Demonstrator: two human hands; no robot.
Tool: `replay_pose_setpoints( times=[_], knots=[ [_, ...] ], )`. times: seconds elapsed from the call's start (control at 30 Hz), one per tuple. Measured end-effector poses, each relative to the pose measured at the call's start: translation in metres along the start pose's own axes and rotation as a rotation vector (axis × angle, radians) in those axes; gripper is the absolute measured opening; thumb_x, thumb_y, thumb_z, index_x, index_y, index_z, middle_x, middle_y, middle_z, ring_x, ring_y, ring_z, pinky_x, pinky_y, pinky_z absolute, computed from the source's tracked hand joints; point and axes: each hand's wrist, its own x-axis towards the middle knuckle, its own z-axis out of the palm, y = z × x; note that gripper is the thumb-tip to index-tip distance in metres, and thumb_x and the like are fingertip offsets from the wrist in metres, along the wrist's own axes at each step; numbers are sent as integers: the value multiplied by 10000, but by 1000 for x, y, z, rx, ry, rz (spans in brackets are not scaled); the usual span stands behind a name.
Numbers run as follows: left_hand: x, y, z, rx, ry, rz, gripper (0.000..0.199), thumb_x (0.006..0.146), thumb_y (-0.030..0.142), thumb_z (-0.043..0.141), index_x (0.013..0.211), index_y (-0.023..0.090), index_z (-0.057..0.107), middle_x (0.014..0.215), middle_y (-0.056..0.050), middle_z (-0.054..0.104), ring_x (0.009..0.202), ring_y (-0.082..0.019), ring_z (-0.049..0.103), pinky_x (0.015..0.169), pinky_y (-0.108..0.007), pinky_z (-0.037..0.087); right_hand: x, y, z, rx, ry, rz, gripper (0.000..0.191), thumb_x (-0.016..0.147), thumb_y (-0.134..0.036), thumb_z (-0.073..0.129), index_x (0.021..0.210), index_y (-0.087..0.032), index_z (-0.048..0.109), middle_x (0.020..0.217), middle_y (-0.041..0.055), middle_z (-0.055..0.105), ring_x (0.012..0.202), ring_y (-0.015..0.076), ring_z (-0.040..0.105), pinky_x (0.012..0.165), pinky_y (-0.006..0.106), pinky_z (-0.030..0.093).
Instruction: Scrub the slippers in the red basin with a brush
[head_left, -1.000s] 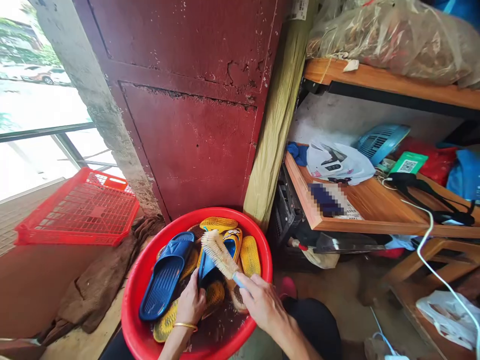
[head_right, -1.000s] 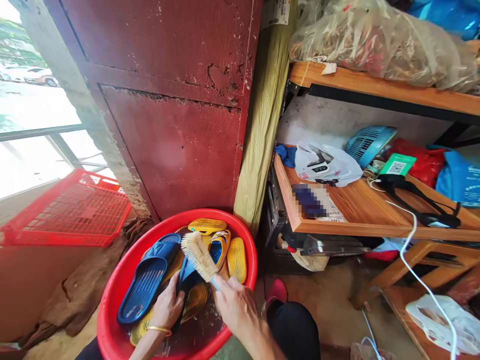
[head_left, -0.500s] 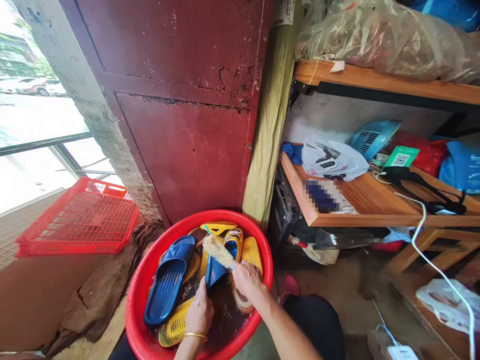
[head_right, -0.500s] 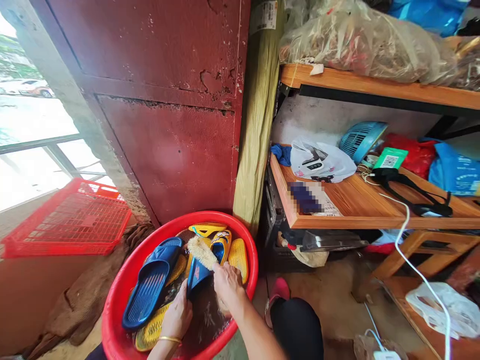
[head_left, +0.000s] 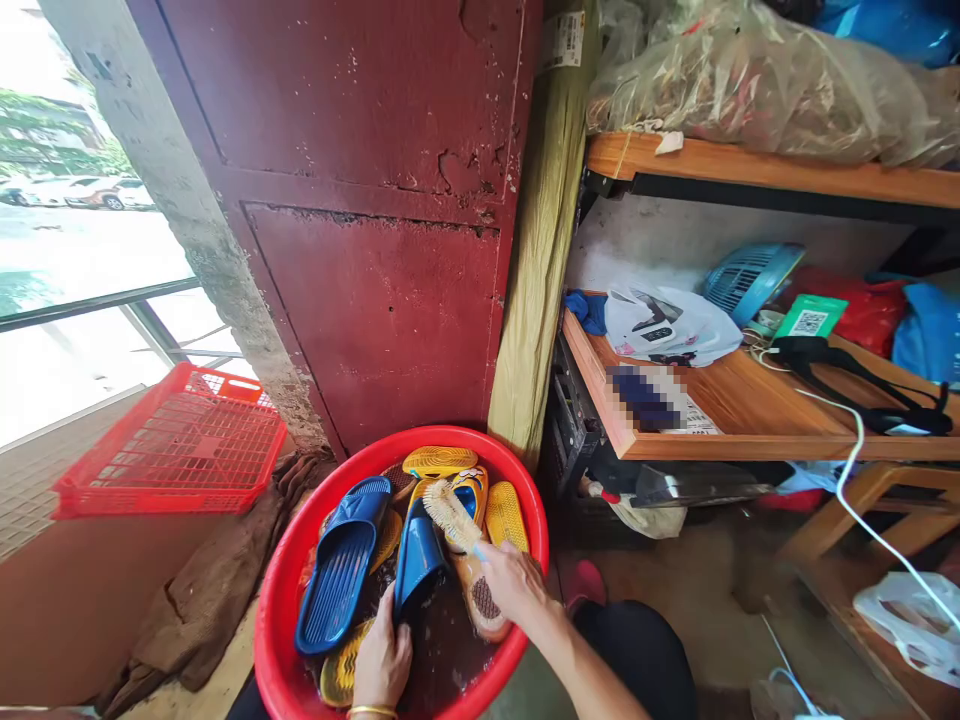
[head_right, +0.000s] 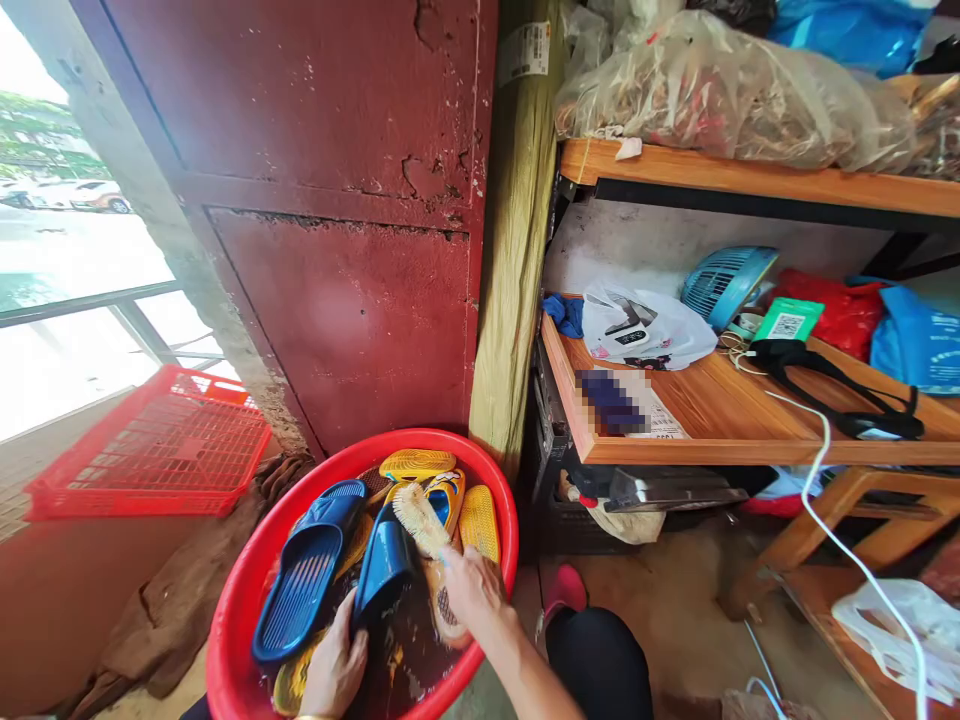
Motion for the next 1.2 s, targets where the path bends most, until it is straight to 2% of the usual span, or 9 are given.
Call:
replay_pose_setpoints(
  times=[0.17, 0.33, 0.43, 0.57, 0.77, 0.87, 1.0, 1.07, 1.2],
  knots=[
    [18, 16, -40, -255, 97, -21, 549, 830, 442, 496, 1295, 167, 593, 1333, -131, 653, 1249, -306, 602, 1085, -450, 453, 4, 53, -3, 498, 231, -104, 403, 965, -299, 435, 1275, -217, 678, 1229, 93, 714, 1126, 220, 672, 994, 321, 508],
    [54, 65, -46, -629, 15, -149, 630, 731, 535, 622, 1247, 174, 610, 1191, -112, 723, 1142, -327, 651, 1008, -459, 500, -7, 98, 12, 750, 365, 84, 455, 968, -466, 464, 1244, -194, 702, 1133, 113, 747, 960, 245, 734, 854, 324, 588],
    [68, 97, -25, -867, -111, -184, 638, 734, 517, 642, 1267, 173, 578, 1103, -98, 742, 1038, -300, 695, 889, -409, 560, -7, 105, 17, 855, 387, 142, 508, 972, -516, 459, 1300, -186, 664, 1046, 105, 766, 771, 215, 749, 691, 276, 610],
    [78, 130, 28, -828, -107, -223, 629, 785, 445, 542, 1329, 134, 492, 943, -87, 738, 817, -247, 723, 760, -391, 583, 0, 104, 14, 895, 458, 127, 487, 987, -488, 459, 1331, -191, 637, 1145, 114, 742, 856, 208, 749, 762, 269, 604],
    [94, 148, 84, -478, 29, -150, 554, 758, 325, 537, 1263, 99, 573, 1206, -206, 666, 1153, -329, 628, 1044, -511, 436, 3, 95, 14, 726, 437, -21, 420, 997, -371, 457, 1343, -208, 630, 1273, 90, 691, 1152, 219, 667, 994, 298, 526],
    [97, 142, 77, -412, -11, -93, 561, 756, 386, 591, 1257, 133, 594, 1228, -188, 658, 1187, -329, 608, 1075, -507, 410, 6, 86, 17, 653, 422, -74, 419, 996, -340, 439, 1338, -199, 636, 1265, 88, 695, 1148, 210, 670, 1018, 291, 509],
    [87, 99, 30, -302, -171, 111, 587, 860, 533, 482, 1325, 183, 559, 1198, -148, 678, 981, -248, 692, 976, -427, 506, 8, 75, 18, 598, 409, -64, 425, 995, -312, 416, 1336, -191, 638, 1248, 93, 704, 1139, 208, 674, 1027, 298, 504],
    [74, 65, 1, -195, -192, 191, 621, 854, 550, 498, 1379, 218, 521, 1278, -141, 664, 1114, -262, 656, 1016, -424, 486, 7, 71, 16, 586, 380, -58, 428, 992, -301, 415, 1346, -196, 632, 1244, 95, 706, 1140, 215, 673, 1020, 307, 512],
    [38, 15, -38, 208, -440, 161, 717, 700, 462, 680, 1365, 217, 576, 1411, -165, 596, 1327, -328, 526, 1130, -457, 382, 1, 61, 15, 560, 314, -110, 441, 989, -290, 408, 1368, -200, 616, 1221, 104, 715, 1129, 228, 676, 991, 324, 538]
  ],
)
